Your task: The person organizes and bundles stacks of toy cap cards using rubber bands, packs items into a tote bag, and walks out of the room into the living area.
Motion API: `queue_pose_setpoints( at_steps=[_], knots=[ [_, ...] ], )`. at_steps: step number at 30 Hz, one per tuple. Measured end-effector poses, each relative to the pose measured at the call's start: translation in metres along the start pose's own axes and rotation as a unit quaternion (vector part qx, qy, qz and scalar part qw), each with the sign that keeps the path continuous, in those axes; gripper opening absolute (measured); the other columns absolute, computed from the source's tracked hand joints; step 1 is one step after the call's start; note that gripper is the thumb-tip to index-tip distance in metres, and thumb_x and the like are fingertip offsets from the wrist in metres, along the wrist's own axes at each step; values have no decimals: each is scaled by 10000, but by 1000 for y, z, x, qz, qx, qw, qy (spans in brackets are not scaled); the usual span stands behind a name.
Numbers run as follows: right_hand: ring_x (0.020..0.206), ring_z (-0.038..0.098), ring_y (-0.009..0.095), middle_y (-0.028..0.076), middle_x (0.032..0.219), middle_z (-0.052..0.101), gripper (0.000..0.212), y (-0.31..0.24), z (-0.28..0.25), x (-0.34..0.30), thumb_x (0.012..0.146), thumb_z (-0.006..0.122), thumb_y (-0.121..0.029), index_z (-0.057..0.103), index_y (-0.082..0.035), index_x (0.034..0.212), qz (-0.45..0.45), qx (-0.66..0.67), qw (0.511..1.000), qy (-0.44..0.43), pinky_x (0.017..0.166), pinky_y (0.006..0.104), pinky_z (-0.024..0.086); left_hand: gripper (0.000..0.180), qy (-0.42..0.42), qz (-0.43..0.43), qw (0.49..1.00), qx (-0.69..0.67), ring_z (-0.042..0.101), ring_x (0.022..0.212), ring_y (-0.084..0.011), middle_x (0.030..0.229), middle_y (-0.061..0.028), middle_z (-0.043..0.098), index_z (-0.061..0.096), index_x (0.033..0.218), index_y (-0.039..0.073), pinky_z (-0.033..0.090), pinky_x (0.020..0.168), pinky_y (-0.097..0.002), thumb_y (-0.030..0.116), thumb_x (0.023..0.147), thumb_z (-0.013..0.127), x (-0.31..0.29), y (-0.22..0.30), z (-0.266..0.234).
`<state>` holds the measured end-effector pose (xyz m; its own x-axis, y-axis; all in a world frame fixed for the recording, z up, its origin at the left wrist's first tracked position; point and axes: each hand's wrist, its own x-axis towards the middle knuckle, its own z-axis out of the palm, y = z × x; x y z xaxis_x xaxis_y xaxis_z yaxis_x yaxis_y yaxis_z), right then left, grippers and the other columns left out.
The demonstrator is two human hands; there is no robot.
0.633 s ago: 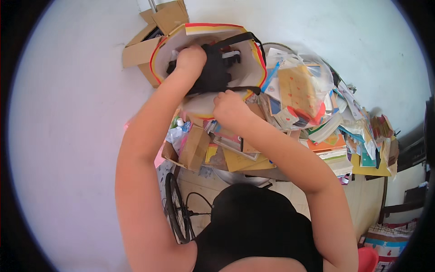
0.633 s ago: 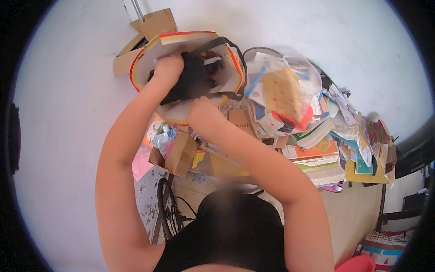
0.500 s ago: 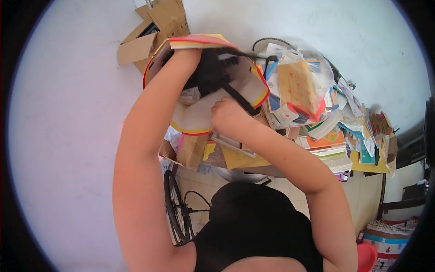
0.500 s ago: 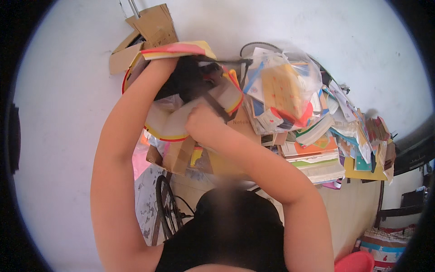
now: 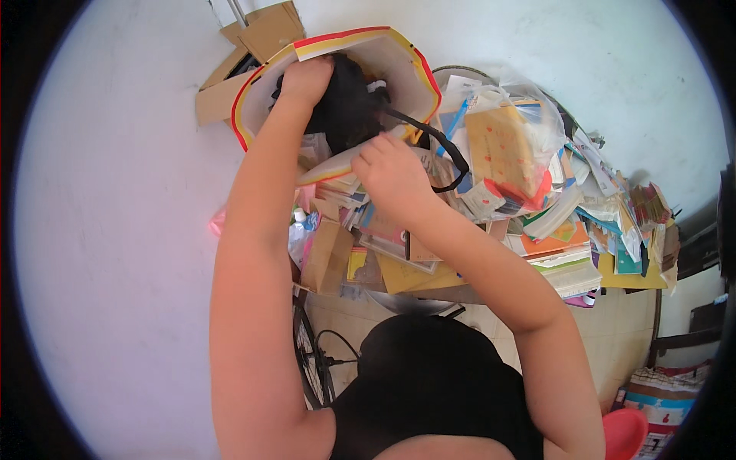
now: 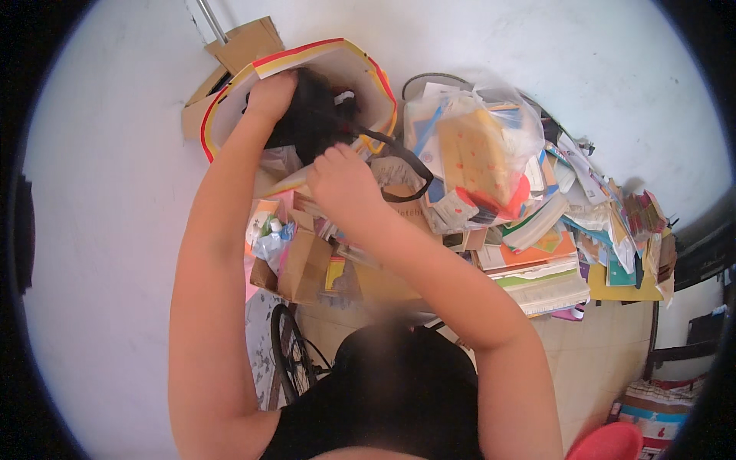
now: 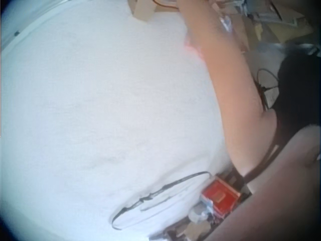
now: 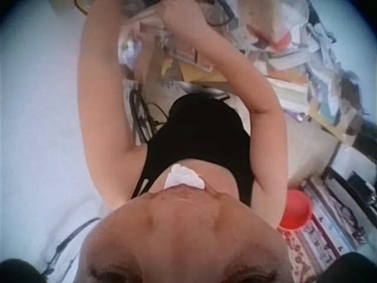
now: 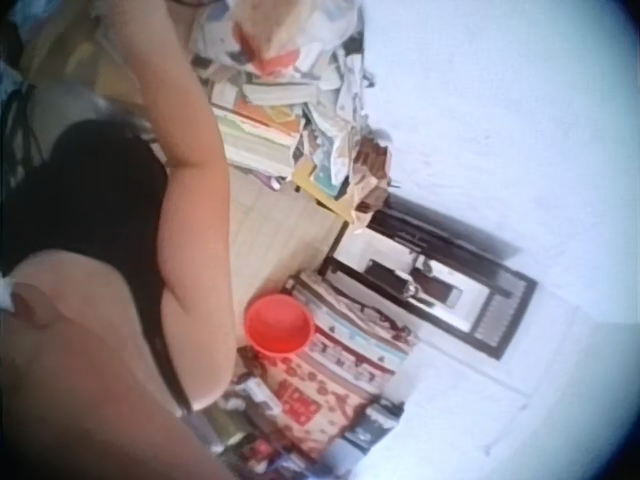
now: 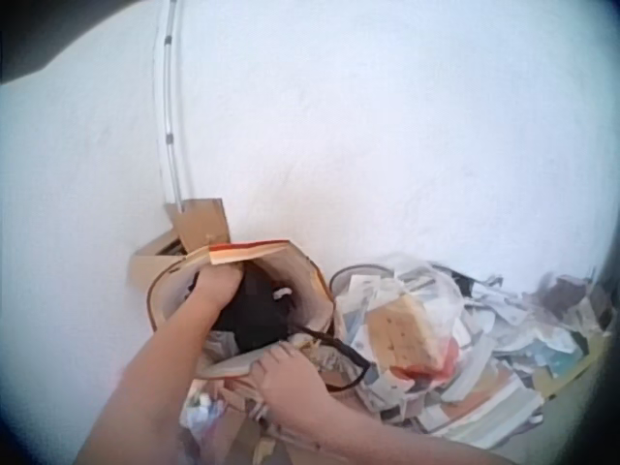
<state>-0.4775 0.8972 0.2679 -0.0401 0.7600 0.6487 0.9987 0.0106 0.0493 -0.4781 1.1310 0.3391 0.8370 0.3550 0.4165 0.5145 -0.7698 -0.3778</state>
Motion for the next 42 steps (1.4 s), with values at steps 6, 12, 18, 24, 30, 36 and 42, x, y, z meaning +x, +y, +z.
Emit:
queue_pose_setpoints(
  at_steps=[6, 12, 18, 24, 30, 36, 42],
  knots=[
    [1081, 482, 268, 137, 1083, 531, 337, 32, 7, 34, 739, 538, -99, 562, -15, 1065, 45, -107, 987, 115, 1049, 468, 290, 301, -132, 87, 985, -72, 604, 964, -324, 1006, -190, 635, 595, 1099, 46, 489, 816, -415, 189, 882, 443, -13, -13, -42],
    [1242, 394, 309, 152, 1269, 470, 433, 67, 29, 18, 679, 613, -74, 569, -21, 1107, 179, -84, 977, -82, 1064, 534, 237, 330, -121, -14, 980, -156, 597, 1005, -296, 1053, -137, 642, 651, 1034, 78, 472, 852, -416, 290, 925, 423, -14, -28, -46],
    [1231, 407, 287, 142, 1220, 507, 311, 68, 24, -5, 722, 573, -76, 616, -43, 1028, 176, -35, 979, -98, 1043, 573, 254, 444, -112, -62, 966, -226, 601, 987, -293, 1055, -152, 637, 628, 1078, 59, 472, 845, -392, 398, 790, 639, -18, -35, -51],
    [1054, 499, 326, 160, 1108, 551, 319, 61, -11, -35, 757, 607, -119, 586, -44, 1067, 105, 151, 944, -273, 924, 483, 389, 513, -264, 6, 960, -94, 630, 922, -301, 1008, -130, 661, 680, 970, 45, 505, 786, -402, 315, 562, 837, 22, -28, -40],
    [922, 573, 326, 138, 947, 633, 252, 43, -101, -189, 763, 638, -95, 634, -63, 1013, 202, 281, 903, -256, 810, 403, 458, 440, -345, 92, 929, -97, 636, 916, -300, 988, -134, 672, 676, 1003, 65, 504, 790, -398, 212, 610, 810, 66, -37, -18],
    [844, 650, 267, 164, 907, 672, 252, 45, -191, -384, 780, 645, -128, 656, 11, 990, 616, 115, 756, -190, 774, 336, 501, 402, -357, 48, 894, -267, 646, 824, -269, 909, -146, 682, 666, 1001, 56, 504, 762, -376, 71, 613, 771, 54, -71, -27],
    [816, 656, 257, 168, 899, 676, 289, -4, -219, -547, 744, 650, -162, 665, -4, 986, 741, 68, 631, -221, 746, 331, 515, 456, -210, 6, 964, -160, 616, 960, -293, 1001, -143, 660, 652, 1044, 66, 483, 834, -392, 26, 600, 752, 37, -56, -17]
  ],
)
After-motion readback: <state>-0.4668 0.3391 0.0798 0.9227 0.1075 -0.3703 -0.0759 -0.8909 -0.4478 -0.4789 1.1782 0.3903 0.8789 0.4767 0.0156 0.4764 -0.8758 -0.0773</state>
